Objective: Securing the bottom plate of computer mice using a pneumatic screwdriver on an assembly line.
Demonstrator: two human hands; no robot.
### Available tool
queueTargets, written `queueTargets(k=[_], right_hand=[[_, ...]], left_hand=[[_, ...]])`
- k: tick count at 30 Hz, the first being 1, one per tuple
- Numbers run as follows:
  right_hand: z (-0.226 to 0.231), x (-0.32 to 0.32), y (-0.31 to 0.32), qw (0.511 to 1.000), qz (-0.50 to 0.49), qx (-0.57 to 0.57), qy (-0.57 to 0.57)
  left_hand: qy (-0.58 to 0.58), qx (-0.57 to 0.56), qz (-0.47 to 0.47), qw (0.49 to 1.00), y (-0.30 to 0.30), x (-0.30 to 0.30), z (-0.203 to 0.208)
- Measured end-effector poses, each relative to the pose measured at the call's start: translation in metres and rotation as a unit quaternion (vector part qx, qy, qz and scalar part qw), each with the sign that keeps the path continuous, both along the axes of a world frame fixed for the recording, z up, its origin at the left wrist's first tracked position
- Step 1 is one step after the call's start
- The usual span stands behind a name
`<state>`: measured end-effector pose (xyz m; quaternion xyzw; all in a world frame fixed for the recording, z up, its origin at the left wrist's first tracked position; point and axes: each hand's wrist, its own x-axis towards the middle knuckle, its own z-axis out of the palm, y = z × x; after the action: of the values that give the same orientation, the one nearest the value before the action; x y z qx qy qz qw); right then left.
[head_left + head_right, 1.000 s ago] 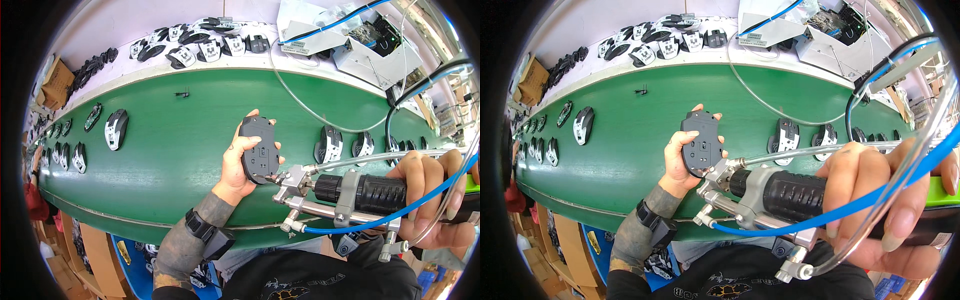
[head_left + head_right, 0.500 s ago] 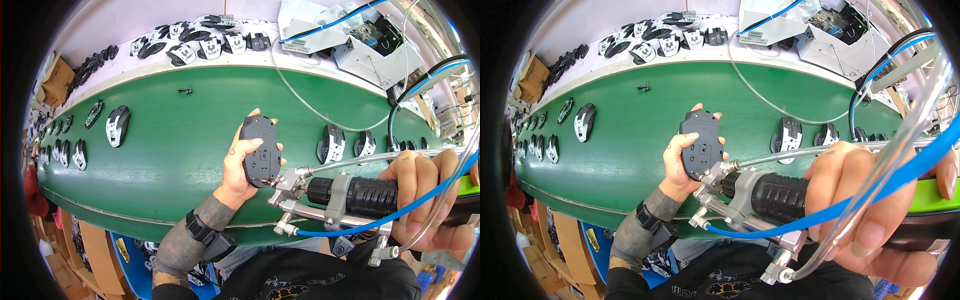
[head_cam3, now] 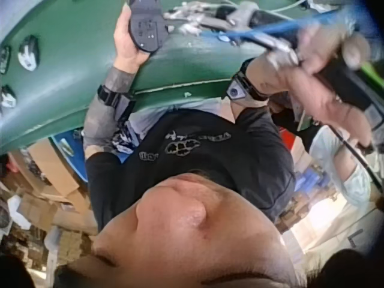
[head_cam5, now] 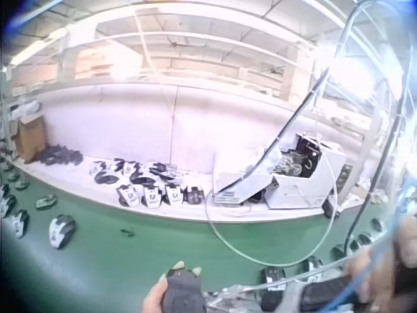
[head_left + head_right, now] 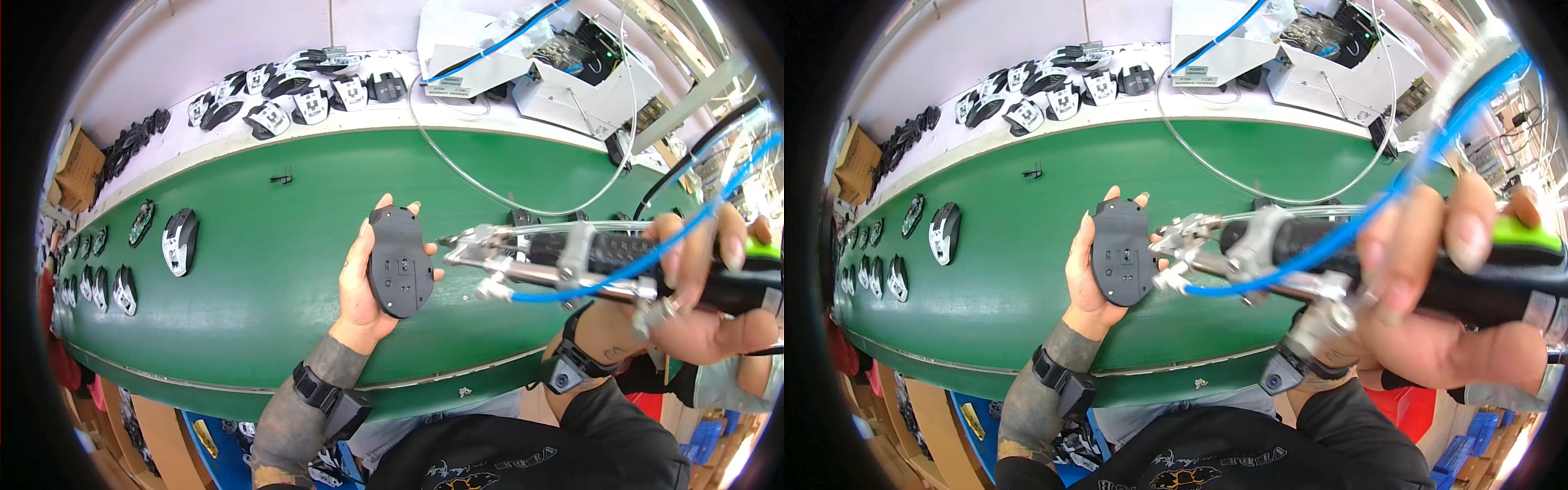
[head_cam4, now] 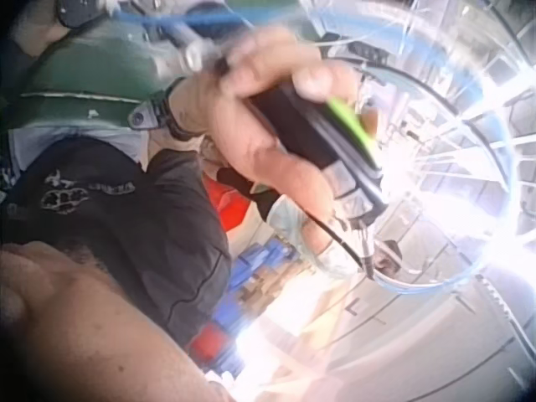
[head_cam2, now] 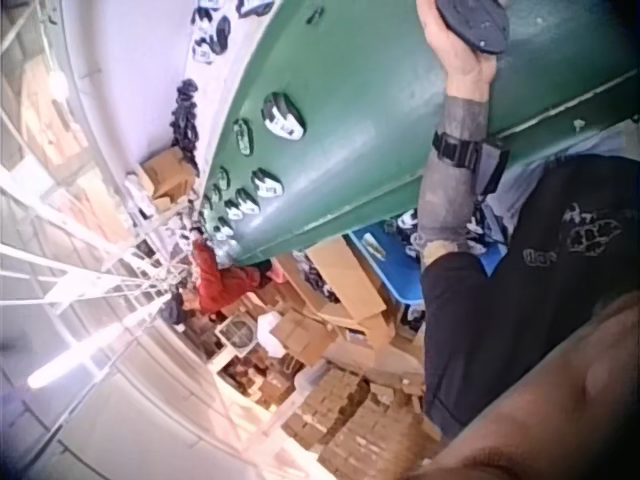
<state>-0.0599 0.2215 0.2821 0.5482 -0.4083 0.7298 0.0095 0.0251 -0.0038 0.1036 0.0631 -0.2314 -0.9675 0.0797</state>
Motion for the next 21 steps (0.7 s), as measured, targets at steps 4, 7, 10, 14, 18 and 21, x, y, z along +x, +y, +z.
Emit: queueTargets(k=[4,7,10,14,18,21], right_hand=[[-0.009,-0.008,-0.026,0.997,0.040,-0.070,0.011],[-0.012,-0.013,-0.022,0.997,0.012,-0.076,0.029],[-0.012,-0.011,-0.021,0.997,-0.005,-0.074,0.032],[-0.008,-0.006,-0.025,0.997,0.010,-0.073,0.015],[-0.007,-0.002,-0.028,0.996,-0.022,-0.083,-0.013],[-0.003,-0.013,-0.020,0.996,0.049,-0.011,0.073]], left_hand=[[0.069,0.052,-0.049,0.995,0.002,0.002,0.004],[0.050,0.035,-0.057,0.997,0.004,0.002,0.008],[0.049,0.035,-0.060,0.996,0.004,0.003,0.007],[0.047,0.032,-0.066,0.996,0.004,0.007,0.012],[0.061,0.018,-0.073,0.995,0.006,0.009,0.014],[0.059,0.033,-0.081,0.994,0.005,0.010,0.013]])
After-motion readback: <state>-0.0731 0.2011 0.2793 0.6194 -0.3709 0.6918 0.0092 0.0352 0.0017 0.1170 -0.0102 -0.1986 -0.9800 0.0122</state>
